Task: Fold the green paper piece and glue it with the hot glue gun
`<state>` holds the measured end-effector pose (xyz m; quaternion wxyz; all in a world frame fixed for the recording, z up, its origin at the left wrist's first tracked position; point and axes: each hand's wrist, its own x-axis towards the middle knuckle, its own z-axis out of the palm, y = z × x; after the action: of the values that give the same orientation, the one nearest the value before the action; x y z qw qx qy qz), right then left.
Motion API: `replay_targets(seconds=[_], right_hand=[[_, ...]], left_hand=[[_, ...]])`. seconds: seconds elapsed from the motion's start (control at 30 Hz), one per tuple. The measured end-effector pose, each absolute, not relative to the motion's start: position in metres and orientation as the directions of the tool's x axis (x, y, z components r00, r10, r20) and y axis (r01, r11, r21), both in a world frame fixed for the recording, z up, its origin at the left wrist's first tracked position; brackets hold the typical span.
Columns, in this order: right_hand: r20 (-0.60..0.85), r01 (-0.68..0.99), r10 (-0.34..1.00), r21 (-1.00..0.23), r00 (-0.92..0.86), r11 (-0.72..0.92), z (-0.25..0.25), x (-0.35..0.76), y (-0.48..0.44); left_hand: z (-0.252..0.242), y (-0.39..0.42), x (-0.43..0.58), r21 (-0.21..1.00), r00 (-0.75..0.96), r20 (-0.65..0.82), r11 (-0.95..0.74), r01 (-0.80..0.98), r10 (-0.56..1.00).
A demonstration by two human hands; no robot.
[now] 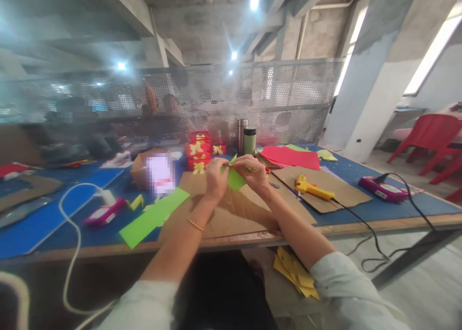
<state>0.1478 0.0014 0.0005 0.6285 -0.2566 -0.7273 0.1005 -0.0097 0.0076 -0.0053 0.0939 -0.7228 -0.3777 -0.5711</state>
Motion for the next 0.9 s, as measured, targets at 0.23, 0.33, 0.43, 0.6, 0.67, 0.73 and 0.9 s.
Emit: replay_targets(seconds=[0.23, 0.33, 0.43, 0.6, 0.67, 0.73, 0.9], right_hand=[[0.863, 0.194, 0.497, -0.475, -0.088, 0.859, 0.0006, 0.1478, -0.0017], [0.855, 0.203, 0.510, -0.485, -0.091, 0.850, 0.0012, 0.1490, -0.0022], [0.860, 0.191, 0.503, -0.481, -0.087, 0.856, 0.0014, 0.1501, -0.0015], [0.853, 0.176, 0.518, -0.500, -0.068, 0.848, 0.0017, 0.1497, -0.0015], [0.847, 0.197, 0.527, -0.507, -0.066, 0.839, 0.0023, 0.1492, -0.0025], [0.850, 0.216, 0.523, -0.501, -0.059, 0.838, 0.0029, 0.1490, -0.0032], [0.847, 0.258, 0.531, -0.507, -0.029, 0.823, 0.0025, 0.1509, -0.0005]], left_hand=[[-0.0019, 0.0030, -0.0085, 0.279, 0.055, 0.912, -0.714, 0.641, 0.406], [-0.0015, 0.0023, -0.0085, 0.254, 0.071, 0.920, -0.726, 0.639, 0.384], [-0.0017, 0.0019, -0.0083, 0.230, 0.084, 0.927, -0.731, 0.643, 0.365], [-0.0017, 0.0018, -0.0087, 0.210, 0.111, 0.925, -0.733, 0.648, 0.362], [-0.0018, 0.0022, -0.0091, 0.211, 0.118, 0.920, -0.726, 0.654, 0.374], [-0.0020, 0.0027, -0.0092, 0.214, 0.124, 0.915, -0.721, 0.659, 0.385], [-0.0018, 0.0026, -0.0082, 0.208, 0.149, 0.907, -0.725, 0.657, 0.395]])
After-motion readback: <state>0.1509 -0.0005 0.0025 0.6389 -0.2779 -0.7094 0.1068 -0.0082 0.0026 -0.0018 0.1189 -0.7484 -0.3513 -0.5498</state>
